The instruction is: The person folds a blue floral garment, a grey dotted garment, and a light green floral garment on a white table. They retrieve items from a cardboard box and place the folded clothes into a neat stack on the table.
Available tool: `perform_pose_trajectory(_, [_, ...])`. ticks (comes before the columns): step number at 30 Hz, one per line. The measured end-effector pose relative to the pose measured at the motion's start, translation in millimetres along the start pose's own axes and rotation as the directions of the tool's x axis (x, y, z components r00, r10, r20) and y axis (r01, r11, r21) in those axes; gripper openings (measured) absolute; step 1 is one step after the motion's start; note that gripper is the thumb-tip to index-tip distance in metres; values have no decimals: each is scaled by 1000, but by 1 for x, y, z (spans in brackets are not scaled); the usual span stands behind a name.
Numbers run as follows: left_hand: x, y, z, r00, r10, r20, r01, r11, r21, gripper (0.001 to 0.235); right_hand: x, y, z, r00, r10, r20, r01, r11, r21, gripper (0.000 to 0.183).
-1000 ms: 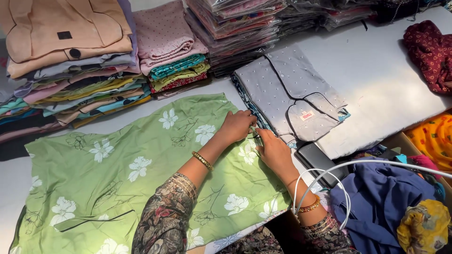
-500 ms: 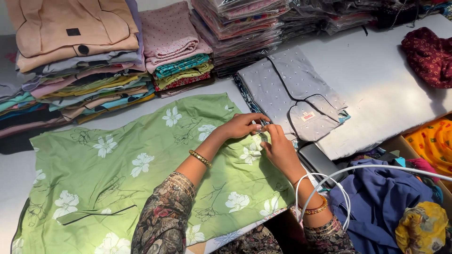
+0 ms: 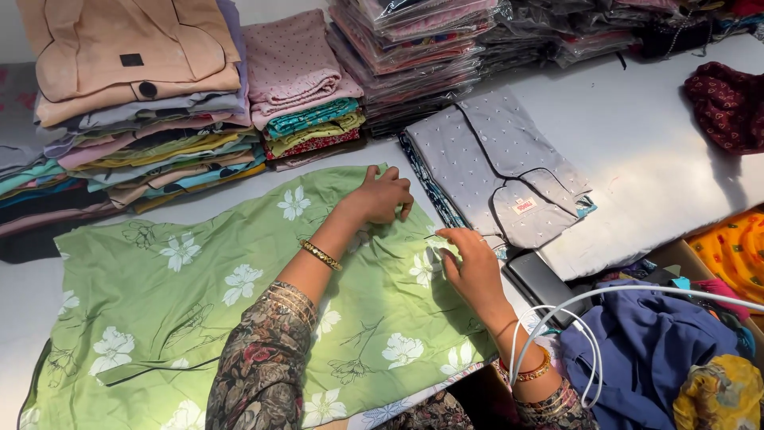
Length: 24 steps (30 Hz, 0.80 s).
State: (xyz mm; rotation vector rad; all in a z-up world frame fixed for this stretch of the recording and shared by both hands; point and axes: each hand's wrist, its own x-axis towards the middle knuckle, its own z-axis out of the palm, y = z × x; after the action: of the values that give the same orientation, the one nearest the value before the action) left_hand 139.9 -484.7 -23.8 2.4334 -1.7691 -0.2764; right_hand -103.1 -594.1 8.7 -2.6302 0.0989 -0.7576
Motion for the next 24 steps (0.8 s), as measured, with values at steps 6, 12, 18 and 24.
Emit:
perform_pose_trajectory(6, [23, -52, 18, 890, -206, -406, 143, 973, -181, 33, -2, -4, 18, 929, 226, 292, -277, 949, 148, 42])
perform_pose_trajectory(12, [18, -63, 4, 848, -434, -303, 413, 901, -136, 15, -2, 3, 18, 936, 272, 223, -323, 917, 236, 31])
perform_pose_trajectory(18, [47, -69, -2, 607, -481, -632, 333, 877, -346, 6, 0, 21, 16, 981, 192, 25, -190, 930, 314, 20])
perform_pose_trajectory(24, [75, -75, 15, 501, -638, -585, 363, 768, -527, 8, -1, 32, 21, 972, 207, 111, -207, 978, -12, 25])
